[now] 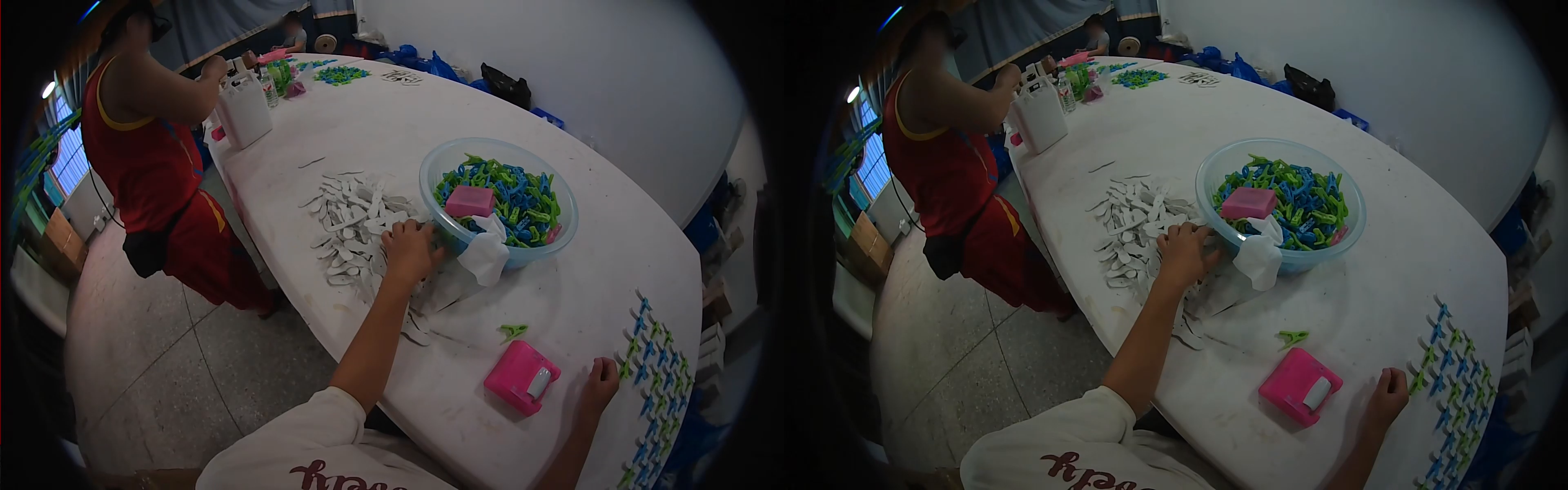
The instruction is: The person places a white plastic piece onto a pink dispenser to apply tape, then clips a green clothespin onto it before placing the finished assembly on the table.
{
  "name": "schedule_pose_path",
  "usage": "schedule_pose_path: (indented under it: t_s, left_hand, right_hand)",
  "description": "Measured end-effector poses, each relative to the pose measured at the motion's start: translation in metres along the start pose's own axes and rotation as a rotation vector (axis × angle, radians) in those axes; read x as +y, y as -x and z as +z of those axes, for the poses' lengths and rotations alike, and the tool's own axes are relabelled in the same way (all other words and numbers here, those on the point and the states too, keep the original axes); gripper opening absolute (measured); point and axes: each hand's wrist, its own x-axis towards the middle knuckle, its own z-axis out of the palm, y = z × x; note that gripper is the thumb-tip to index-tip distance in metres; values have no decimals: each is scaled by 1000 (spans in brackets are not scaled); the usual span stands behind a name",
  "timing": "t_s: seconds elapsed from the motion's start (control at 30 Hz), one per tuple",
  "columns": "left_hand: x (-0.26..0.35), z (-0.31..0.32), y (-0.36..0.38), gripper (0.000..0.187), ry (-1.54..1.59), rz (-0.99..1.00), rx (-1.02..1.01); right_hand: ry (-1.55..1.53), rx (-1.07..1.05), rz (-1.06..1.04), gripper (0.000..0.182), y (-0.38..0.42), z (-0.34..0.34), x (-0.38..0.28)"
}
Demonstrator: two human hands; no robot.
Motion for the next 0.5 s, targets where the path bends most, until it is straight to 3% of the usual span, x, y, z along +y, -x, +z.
schedule_pose_path:
  t_s: [0.27,0.5]
  left_hand:
    - [-3,-4,1,62,-25,-14,-66]
    - [-9,-18,-1,56,-26,-68,3]
  right_hand:
    - [35,34,12,17,4,3,-14]
    - [70,-15,-10,19,0,-1,-4]
